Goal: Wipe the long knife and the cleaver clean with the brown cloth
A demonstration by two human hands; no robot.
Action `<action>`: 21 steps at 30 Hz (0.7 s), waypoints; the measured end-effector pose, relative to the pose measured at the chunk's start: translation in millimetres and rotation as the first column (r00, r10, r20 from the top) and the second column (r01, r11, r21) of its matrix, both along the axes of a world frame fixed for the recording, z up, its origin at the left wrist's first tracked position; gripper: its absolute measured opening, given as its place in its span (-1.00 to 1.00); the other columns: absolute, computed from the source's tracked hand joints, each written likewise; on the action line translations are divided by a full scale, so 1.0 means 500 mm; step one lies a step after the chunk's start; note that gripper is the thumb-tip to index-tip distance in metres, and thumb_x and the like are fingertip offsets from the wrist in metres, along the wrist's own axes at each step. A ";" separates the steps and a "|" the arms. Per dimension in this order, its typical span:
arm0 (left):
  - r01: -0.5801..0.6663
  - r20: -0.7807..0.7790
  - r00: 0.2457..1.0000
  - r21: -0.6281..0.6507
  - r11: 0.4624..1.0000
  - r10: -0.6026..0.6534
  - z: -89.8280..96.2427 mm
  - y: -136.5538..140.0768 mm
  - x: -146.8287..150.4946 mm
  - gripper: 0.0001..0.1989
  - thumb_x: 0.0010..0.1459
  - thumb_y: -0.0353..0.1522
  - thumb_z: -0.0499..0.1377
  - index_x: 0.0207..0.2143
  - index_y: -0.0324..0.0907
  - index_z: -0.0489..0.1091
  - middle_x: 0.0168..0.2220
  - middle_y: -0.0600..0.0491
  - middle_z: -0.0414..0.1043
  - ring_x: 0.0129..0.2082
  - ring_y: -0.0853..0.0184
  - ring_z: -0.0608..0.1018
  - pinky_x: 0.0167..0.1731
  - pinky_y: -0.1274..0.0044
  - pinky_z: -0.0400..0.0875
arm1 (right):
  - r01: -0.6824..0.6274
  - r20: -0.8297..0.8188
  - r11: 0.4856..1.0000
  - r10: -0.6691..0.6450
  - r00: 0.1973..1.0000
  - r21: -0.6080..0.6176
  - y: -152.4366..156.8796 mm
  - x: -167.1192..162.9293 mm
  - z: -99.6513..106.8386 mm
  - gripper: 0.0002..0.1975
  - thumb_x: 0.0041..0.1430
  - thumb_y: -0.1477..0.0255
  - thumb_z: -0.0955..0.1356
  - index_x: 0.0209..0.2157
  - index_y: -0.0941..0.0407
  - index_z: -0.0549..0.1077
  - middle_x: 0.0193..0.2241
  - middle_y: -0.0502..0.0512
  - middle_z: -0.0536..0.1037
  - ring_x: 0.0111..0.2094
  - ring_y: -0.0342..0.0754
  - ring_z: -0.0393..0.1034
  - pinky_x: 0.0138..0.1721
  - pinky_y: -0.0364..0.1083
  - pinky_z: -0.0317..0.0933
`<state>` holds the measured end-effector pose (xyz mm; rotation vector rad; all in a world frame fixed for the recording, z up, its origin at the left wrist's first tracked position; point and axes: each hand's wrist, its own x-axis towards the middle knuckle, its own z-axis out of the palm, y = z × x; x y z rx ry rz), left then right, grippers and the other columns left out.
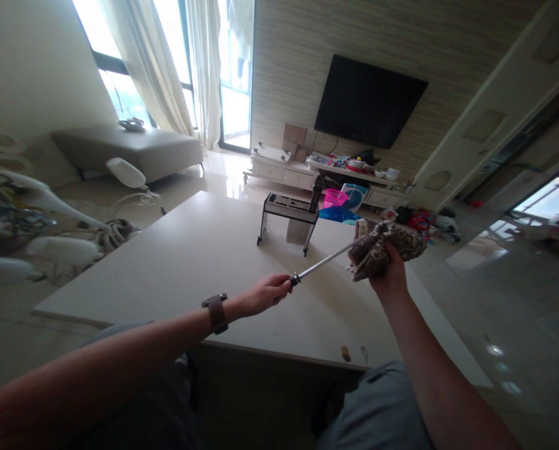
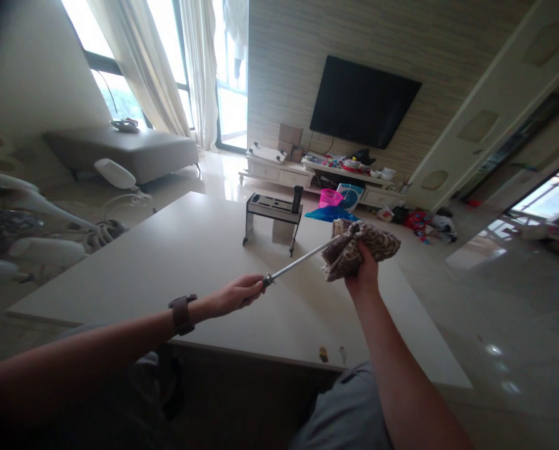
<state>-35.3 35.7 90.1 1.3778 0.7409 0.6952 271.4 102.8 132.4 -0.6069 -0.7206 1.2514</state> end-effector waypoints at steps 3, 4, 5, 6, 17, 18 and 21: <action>-0.094 0.040 0.995 0.077 0.993 0.091 -0.012 0.004 0.001 -0.63 0.28 -0.03 0.12 -0.30 -0.16 0.21 -0.50 0.22 0.11 -0.59 0.51 0.16 -0.66 0.63 0.03 | -0.052 0.016 0.993 0.054 0.998 -0.105 -0.011 -0.007 -0.006 -0.65 0.18 0.21 0.41 -0.04 0.03 0.56 -0.04 0.10 0.67 0.06 0.13 0.54 0.05 0.21 0.47; -0.115 0.052 0.993 0.088 0.989 0.111 -0.017 0.006 0.002 -0.64 0.30 -0.05 0.11 -0.30 -0.15 0.19 -0.51 0.23 0.11 -0.60 0.51 0.16 -0.66 0.62 0.05 | -0.052 0.020 0.990 0.055 0.998 -0.130 -0.014 -0.015 -0.012 -0.65 0.16 0.21 0.43 -0.05 0.03 0.56 -0.05 0.10 0.67 0.04 0.13 0.56 0.04 0.22 0.47; -0.132 0.062 0.990 0.098 0.986 0.127 -0.021 0.008 0.004 -0.66 0.32 -0.07 0.10 -0.29 -0.14 0.17 -0.52 0.24 0.11 -0.61 0.51 0.17 -0.66 0.62 0.06 | -0.050 0.024 0.988 0.055 0.998 -0.148 -0.017 -0.026 -0.019 -0.66 0.14 0.22 0.45 -0.06 0.04 0.56 -0.07 0.10 0.68 0.01 0.14 0.57 0.04 0.22 0.47; -0.148 0.068 0.988 0.112 0.983 0.141 -0.024 0.010 0.005 -0.68 0.33 -0.08 0.09 -0.29 -0.13 0.16 -0.53 0.25 0.12 -0.61 0.51 0.18 -0.66 0.62 0.08 | -0.054 0.029 0.985 0.060 0.998 -0.162 -0.021 -0.039 -0.026 -0.65 0.11 0.24 0.48 -0.07 0.04 0.56 -0.09 0.10 0.69 -0.01 0.15 0.59 0.05 0.22 0.47; -0.145 0.104 0.986 0.171 0.975 0.129 -0.041 -0.006 0.034 -0.52 0.26 -0.09 0.21 0.09 -0.17 0.24 -0.25 0.07 0.39 -0.53 0.47 0.42 -0.57 0.57 0.35 | -0.167 0.154 0.966 0.198 0.968 -0.198 -0.125 -0.236 -0.069 -0.54 -0.25 0.42 0.63 -0.22 0.13 0.57 -0.28 0.11 0.71 -0.28 0.15 0.62 -0.18 0.12 0.54; -0.138 0.094 0.988 0.164 0.977 0.124 -0.042 -0.008 0.035 -0.47 0.25 -0.09 0.23 0.13 -0.17 0.22 -0.22 0.05 0.39 -0.53 0.47 0.42 -0.58 0.57 0.34 | -0.144 0.174 0.968 0.181 0.968 -0.203 -0.128 -0.241 -0.072 -0.54 -0.27 0.44 0.63 -0.23 0.14 0.57 -0.29 0.10 0.71 -0.30 0.15 0.62 -0.20 0.11 0.54; -0.108 0.088 0.991 0.129 0.986 0.098 -0.039 -0.014 0.036 -0.44 0.22 -0.09 0.26 0.14 -0.18 0.22 -0.29 0.09 0.37 -0.56 0.49 0.38 -0.60 0.59 0.29 | -0.077 0.209 0.973 0.123 0.970 -0.217 -0.127 -0.239 -0.079 -0.53 -0.30 0.46 0.63 -0.24 0.14 0.58 -0.33 0.07 0.71 -0.31 0.13 0.62 -0.21 0.09 0.53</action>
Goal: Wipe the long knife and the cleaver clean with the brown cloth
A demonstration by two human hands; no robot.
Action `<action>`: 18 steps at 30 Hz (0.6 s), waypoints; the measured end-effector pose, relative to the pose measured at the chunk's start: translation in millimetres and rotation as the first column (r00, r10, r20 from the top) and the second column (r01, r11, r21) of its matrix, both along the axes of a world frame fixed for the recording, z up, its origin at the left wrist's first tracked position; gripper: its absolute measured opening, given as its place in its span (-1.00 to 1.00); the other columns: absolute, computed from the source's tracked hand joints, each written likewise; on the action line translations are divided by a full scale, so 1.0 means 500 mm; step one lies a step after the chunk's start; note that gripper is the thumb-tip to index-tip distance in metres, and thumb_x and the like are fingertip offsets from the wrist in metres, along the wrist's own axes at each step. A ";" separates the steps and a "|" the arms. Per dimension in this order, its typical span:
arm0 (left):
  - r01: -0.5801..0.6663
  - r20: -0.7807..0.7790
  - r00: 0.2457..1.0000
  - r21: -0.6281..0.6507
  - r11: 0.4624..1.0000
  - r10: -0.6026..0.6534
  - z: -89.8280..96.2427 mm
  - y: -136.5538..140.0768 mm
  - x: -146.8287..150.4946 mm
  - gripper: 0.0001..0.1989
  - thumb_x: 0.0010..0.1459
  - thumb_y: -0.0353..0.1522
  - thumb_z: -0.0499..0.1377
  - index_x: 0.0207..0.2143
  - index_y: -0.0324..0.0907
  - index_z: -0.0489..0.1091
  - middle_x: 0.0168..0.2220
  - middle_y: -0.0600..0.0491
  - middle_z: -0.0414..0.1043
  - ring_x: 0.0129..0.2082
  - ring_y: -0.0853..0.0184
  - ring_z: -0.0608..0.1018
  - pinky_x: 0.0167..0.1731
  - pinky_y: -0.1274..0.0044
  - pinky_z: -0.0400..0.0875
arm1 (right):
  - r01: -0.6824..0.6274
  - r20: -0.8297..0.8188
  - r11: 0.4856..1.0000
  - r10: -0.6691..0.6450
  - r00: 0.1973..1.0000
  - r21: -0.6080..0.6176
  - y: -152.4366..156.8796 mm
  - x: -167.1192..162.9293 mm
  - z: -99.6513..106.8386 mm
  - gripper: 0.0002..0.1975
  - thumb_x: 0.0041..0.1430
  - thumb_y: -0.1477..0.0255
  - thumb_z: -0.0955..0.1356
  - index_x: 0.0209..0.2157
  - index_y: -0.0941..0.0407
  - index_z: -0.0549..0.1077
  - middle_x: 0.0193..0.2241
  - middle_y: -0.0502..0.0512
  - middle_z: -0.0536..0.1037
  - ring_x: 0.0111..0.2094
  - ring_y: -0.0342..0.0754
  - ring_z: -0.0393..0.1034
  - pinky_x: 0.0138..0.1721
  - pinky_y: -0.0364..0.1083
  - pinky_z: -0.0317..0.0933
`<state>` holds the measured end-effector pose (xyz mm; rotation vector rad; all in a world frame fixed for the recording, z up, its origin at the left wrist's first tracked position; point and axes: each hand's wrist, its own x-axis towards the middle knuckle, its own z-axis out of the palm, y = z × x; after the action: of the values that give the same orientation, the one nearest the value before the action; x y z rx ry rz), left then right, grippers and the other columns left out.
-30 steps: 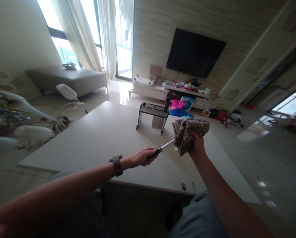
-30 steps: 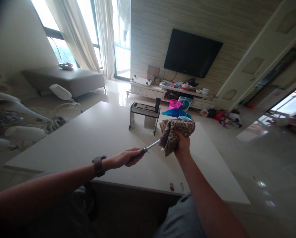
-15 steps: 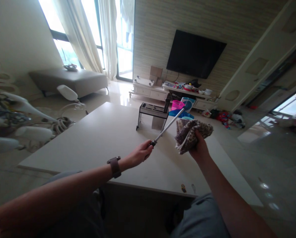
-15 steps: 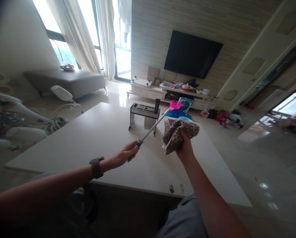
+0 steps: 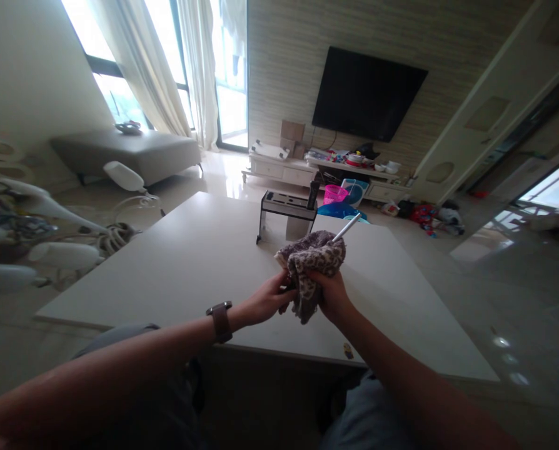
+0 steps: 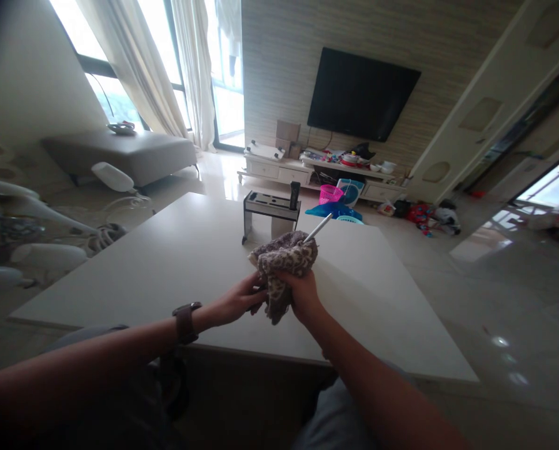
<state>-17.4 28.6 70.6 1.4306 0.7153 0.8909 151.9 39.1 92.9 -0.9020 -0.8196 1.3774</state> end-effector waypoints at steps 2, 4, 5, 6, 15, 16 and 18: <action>0.026 0.013 1.000 -0.031 0.999 -0.025 0.008 -0.004 0.000 -0.50 0.25 -0.06 0.22 0.05 -0.21 0.26 -0.40 0.16 0.30 -0.58 0.50 0.32 -0.61 0.61 0.22 | 0.030 0.012 1.000 -0.030 0.999 0.007 0.002 0.006 -0.001 -0.53 -0.30 0.46 0.63 -0.24 0.13 0.58 -0.33 0.06 0.71 -0.30 0.12 0.61 -0.19 0.08 0.52; 0.052 -0.003 0.999 -0.040 0.998 -0.052 0.018 -0.006 0.000 -0.54 0.29 0.00 0.13 -0.08 -0.23 0.30 -0.49 0.19 0.23 -0.58 0.49 0.27 -0.61 0.61 0.18 | 0.054 0.028 0.998 -0.054 0.998 0.019 0.003 0.011 0.001 -0.53 -0.29 0.46 0.63 -0.23 0.14 0.58 -0.32 0.06 0.71 -0.30 0.10 0.61 -0.20 0.06 0.52; 0.065 -0.024 0.998 -0.029 0.997 -0.066 0.022 -0.006 0.000 -0.54 0.31 0.02 0.09 -0.12 -0.23 0.31 -0.51 0.19 0.22 -0.57 0.48 0.27 -0.60 0.60 0.17 | 0.066 0.034 0.998 -0.066 0.997 0.022 0.004 0.012 0.004 -0.53 -0.29 0.46 0.63 -0.24 0.14 0.58 -0.33 0.06 0.70 -0.31 0.09 0.60 -0.22 0.05 0.52; 0.076 -0.050 0.996 -0.011 0.997 -0.076 0.026 -0.005 -0.001 -0.53 0.32 0.03 0.06 -0.16 -0.23 0.32 -0.51 0.18 0.22 -0.56 0.47 0.26 -0.59 0.60 0.18 | 0.078 0.034 0.997 -0.078 0.996 0.021 0.005 0.013 0.007 -0.54 -0.30 0.47 0.62 -0.25 0.14 0.59 -0.34 0.05 0.70 -0.33 0.08 0.60 -0.24 0.04 0.52; 0.088 -0.231 0.969 0.002 0.996 -0.085 0.028 0.010 -0.017 -0.56 0.32 0.01 0.05 -0.21 -0.21 0.34 -0.47 0.17 0.19 -0.52 0.44 0.26 -0.55 0.58 0.18 | 0.284 -0.094 0.958 -0.280 0.955 0.030 0.067 0.085 0.050 -0.63 -0.27 0.51 0.59 -0.30 0.17 0.59 -0.39 0.06 0.69 -0.41 0.02 0.58 -0.36 -0.01 0.53; 0.084 -0.249 0.965 0.000 0.996 -0.081 0.030 0.009 -0.017 -0.57 0.32 0.00 0.05 -0.24 -0.20 0.33 -0.47 0.17 0.19 -0.53 0.44 0.25 -0.55 0.58 0.17 | 0.306 -0.105 0.951 -0.300 0.948 0.038 0.077 0.101 0.051 -0.63 -0.25 0.52 0.58 -0.29 0.17 0.59 -0.38 0.06 0.69 -0.41 0.02 0.58 -0.34 -0.01 0.54; 0.067 -0.275 0.959 0.011 0.998 -0.062 0.033 0.006 -0.018 -0.59 0.31 -0.01 0.05 -0.29 -0.19 0.32 -0.48 0.17 0.19 -0.53 0.44 0.24 -0.55 0.58 0.14 | 0.318 -0.134 0.946 -0.308 0.942 0.066 0.098 0.136 0.052 -0.64 -0.19 0.52 0.57 -0.25 0.17 0.58 -0.36 0.06 0.70 -0.37 0.02 0.60 -0.27 0.01 0.55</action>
<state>-26.2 31.7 87.1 1.6051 0.8624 0.6562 220.0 88.0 118.7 -0.8312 -0.6070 1.0977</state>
